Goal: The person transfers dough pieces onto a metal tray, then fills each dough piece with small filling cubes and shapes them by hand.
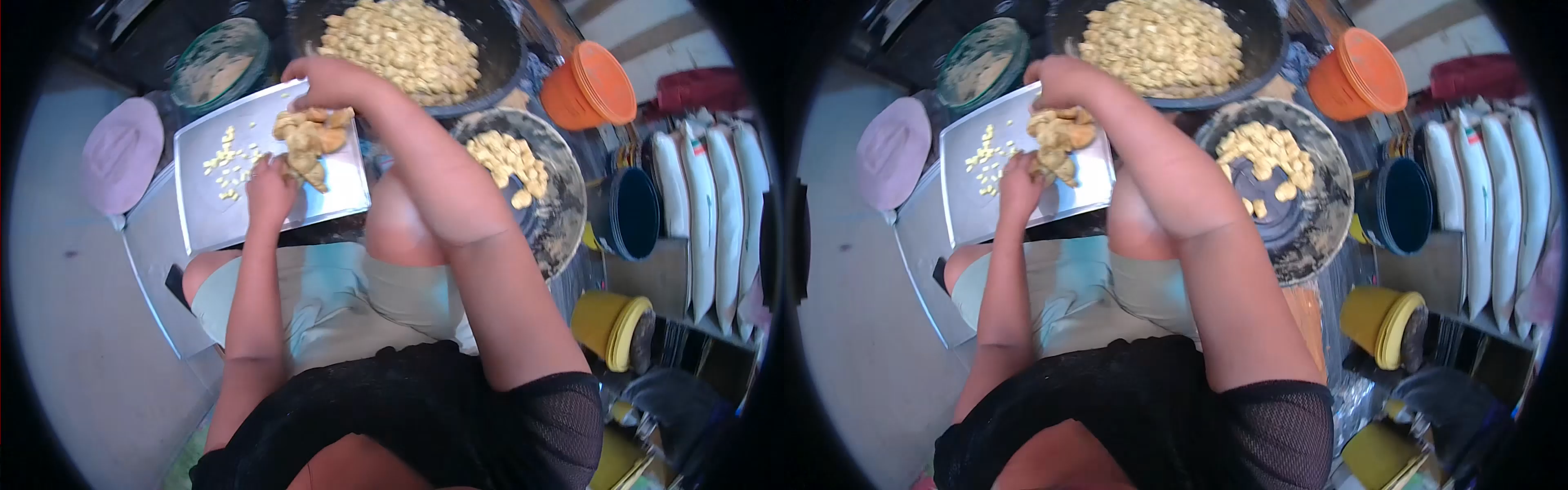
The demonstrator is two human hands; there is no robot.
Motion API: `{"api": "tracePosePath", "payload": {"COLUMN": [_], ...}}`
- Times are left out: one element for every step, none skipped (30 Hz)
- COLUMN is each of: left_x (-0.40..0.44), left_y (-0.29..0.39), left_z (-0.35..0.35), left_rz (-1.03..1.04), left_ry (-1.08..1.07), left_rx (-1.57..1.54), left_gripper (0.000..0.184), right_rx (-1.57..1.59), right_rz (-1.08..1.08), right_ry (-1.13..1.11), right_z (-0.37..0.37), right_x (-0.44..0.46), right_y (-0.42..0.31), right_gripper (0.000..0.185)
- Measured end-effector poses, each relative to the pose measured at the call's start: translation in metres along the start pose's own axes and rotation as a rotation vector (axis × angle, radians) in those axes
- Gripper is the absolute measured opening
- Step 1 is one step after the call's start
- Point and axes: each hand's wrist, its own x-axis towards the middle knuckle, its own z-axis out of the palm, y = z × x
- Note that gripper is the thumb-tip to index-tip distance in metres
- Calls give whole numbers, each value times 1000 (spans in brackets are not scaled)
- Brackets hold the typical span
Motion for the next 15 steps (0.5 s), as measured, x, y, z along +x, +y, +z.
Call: {"api": "tracePosePath", "payload": {"left_x": [0,4,8,12,14,17,19,18,17,15,9,1,-6,-11,-12], "left_y": [11,26,52,79,106,135,162,185,205,222,233,244,253,258,260], "left_z": [-5,-11,-24,-36,-45,-51,-57,-58,-51,-44,-37,-31,-22,-13,-6], "left_rz": [67,135,195,248,318,386,469,552,617,678,746,793,838,963,1004], "left_ry": [104,108,112,120,106,99,78,56,21,-17,-61,-132,-260,-316,-426], "left_rx": [78,-5,-86,-168,-206,-245,-264,-281,-264,-246,-238,-242,-237,-185,-189], "left_gripper": [43,42,40,38,38,38,38,38,38,38,37,36,35,32,31], "right_rx": [151,138,126,147,181,183,171,-92,-79,-144,55,75,259,346,431], "right_rz": [-3,72,143,387,551,705,825,822,1073,1121,1307,1532,1832,1874,1893], "right_ry": [100,194,283,226,235,181,170,100,-253,-220,-54,-223,212,472,734], "right_z": [-17,-26,-38,-56,-51,-39,-23,12,22,100,110,152,155,177,193], "right_x": [-16,-39,-69,-110,-148,-194,-249,-318,-360,-457,-487,-526,-509,-500,-489], "right_y": [14,44,74,84,135,188,230,299,316,418,388,406,342,333,336], "right_gripper": [50,49,49,49,49,51,54,58,66,69,79,106,128,130,132]}}
